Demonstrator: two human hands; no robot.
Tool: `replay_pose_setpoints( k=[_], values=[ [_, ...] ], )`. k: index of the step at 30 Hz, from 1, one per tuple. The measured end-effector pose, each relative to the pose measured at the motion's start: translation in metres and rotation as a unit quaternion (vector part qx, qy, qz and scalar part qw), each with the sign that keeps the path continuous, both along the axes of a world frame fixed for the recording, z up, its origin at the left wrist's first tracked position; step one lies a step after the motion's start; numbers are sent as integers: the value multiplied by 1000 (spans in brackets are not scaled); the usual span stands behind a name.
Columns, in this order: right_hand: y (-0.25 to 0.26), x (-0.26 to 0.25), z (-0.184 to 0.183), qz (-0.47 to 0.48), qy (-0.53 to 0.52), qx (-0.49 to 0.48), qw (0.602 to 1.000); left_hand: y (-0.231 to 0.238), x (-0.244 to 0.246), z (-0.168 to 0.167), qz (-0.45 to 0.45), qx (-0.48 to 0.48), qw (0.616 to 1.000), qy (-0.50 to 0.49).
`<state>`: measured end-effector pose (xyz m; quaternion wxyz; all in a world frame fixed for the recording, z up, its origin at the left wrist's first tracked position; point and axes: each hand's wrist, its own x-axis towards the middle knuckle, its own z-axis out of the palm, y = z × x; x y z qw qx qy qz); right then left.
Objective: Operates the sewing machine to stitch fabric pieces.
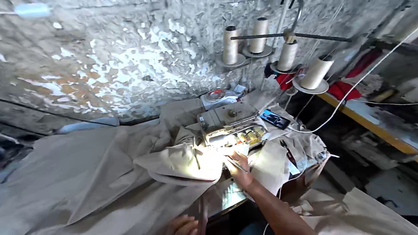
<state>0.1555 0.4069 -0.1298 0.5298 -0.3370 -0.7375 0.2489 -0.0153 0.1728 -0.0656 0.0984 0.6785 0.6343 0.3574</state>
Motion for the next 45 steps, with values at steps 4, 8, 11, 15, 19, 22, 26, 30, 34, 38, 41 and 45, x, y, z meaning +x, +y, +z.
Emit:
replay_pose_setpoints(
  k=[4, 8, 11, 15, 19, 22, 26, 30, 34, 38, 41, 45],
  values=[
    [1, 2, 1, -11, 3, 9, 1000, 76, 5, 31, -22, 75, 993, 87],
    [2, 1, 1, -7, 13, -33, 999, 133, 3, 33, 41, 56, 995, 74],
    [3, -1, 2, -5, 13, -37, 999, 157, 0, 27, 55, 12, 998, 41],
    [3, -2, 3, -16, 7, -17, 1000, 171, 3, 21, 37, -55, 996, 60],
    [3, -3, 5, -19, 0, -22, 1000, 177, 5, 15, 26, -63, 994, 89],
    [4, -3, 3, -7, 13, -28, 999, 178, 6, 13, 35, -49, 994, 96],
    [4, -2, 0, 4, 42, -28, 999, 179, 8, 18, 53, -93, 991, 86],
    [5, -2, -3, -5, 25, 14, 1000, 183, 13, 23, 70, -126, 986, 88],
    [6, -2, -4, -4, -21, 69, 997, 188, 14, 29, 88, -165, 978, 94],
    [6, -2, -9, 0, -3, 60, 998, 187, 12, 25, 88, -154, 980, 90],
    [3, -1, -9, 11, -2, 49, 999, 187, 13, 26, 90, -159, 979, 93],
    [-1, 0, -2, -20, 8, 47, 999, 187, 13, 27, 91, -175, 976, 90]
  ],
)
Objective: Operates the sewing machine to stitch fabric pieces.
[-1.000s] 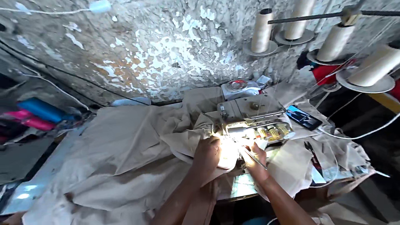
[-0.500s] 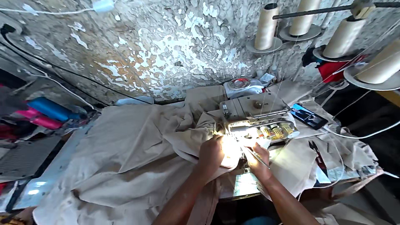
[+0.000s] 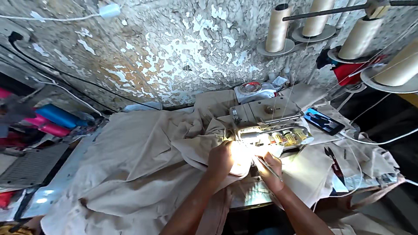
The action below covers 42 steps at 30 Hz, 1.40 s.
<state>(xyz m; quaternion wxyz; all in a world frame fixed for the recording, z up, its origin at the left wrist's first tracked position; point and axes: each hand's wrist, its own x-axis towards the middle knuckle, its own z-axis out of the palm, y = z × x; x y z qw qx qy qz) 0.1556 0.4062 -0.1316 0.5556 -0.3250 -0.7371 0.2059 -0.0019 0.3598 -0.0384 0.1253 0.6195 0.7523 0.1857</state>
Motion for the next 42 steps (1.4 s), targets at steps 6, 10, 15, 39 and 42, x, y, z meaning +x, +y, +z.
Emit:
replay_pose_setpoints(
  k=[6, 10, 15, 39, 42],
  values=[
    [5, -2, 3, -5, -5, -15, 1000, -1, 0, 0, 8, -16, 1000, -3],
    [6, -4, 3, 1, 4, -32, 999, -3, 2, 4, 11, -42, 999, -7],
    [6, -4, 0, -1, 13, -32, 999, -2, 0, 4, 6, -43, 999, -7],
    [0, -4, -9, 57, 26, -37, 997, 1, 1, 6, 13, -60, 998, 6],
    [-2, -2, -7, 73, 57, -57, 994, 2, 1, 5, 12, -56, 998, 7]
  ],
)
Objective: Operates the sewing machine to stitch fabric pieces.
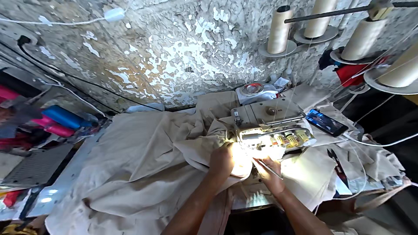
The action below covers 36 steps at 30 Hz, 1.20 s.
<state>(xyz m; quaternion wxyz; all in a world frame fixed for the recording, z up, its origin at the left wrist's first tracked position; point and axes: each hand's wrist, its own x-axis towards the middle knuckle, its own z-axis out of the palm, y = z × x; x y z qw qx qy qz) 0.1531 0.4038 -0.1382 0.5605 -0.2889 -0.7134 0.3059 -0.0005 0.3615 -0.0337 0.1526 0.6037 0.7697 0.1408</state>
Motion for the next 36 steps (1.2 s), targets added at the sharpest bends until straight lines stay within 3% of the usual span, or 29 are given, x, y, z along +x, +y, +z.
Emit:
replay_pose_setpoints(
  k=[8, 13, 18, 24, 27, 29, 33, 36],
  values=[
    [-9, 2, 18, 35, 105, -124, 986, 9, 12, 8, 17, -70, 997, 13],
    [-11, 3, 17, 44, 126, -135, 982, 13, 9, -7, 27, -11, 999, -26],
    [-14, 4, 14, 42, 126, -140, 981, 15, 13, -2, 41, -47, 997, -34],
    [-13, 10, 16, -28, 76, -113, 990, 4, 10, -31, -66, 86, 989, 97],
    [-10, 8, 15, -42, 44, -70, 996, 3, 3, -31, -113, 39, 986, 114],
    [-9, 7, 14, -45, 12, -48, 998, 3, -4, -37, -140, 78, 979, 128],
    [-12, 6, 8, -47, 20, -34, 998, 9, -19, -47, -236, 217, 934, 156],
    [-16, 13, 6, -63, 43, -51, 996, 17, -19, -47, -272, 268, 914, 138]
  ],
)
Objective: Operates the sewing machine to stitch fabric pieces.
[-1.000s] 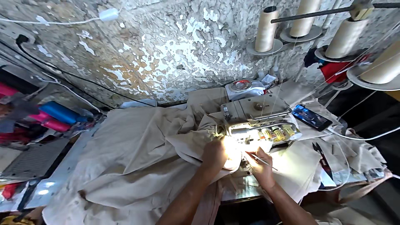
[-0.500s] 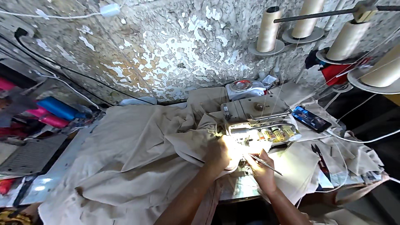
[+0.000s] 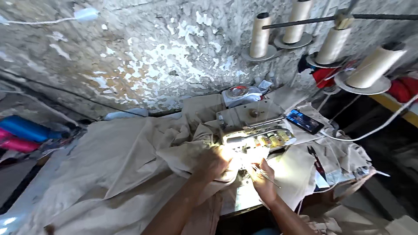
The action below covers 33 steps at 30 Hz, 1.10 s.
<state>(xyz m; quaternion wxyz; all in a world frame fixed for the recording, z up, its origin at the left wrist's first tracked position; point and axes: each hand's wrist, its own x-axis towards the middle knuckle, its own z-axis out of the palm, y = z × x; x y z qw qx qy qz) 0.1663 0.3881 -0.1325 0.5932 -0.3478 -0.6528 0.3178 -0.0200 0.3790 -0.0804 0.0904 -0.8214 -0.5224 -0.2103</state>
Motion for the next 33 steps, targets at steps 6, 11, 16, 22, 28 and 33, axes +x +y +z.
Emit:
replay_pose_setpoints(
  k=[6, 11, 16, 22, 28, 33],
  values=[
    [-6, 15, -3, 10, 56, -24, 998, 5, 1, -2, 1, 22, 1000, -15],
    [-9, 18, 0, 35, 74, -53, 995, -1, 11, -1, 80, -36, 996, -18],
    [-13, 19, -2, 51, 93, -80, 991, -12, 21, 12, 121, -136, 979, -93],
    [-27, 33, 5, 98, 115, -156, 976, -47, 42, 32, 117, -124, 973, -154],
    [-44, 38, 13, 161, 78, -317, 931, -92, 60, 12, 48, -145, 958, -243],
    [-51, 36, 14, 266, 112, -471, 833, -133, 86, -17, -5, -179, 938, -296]
  ],
)
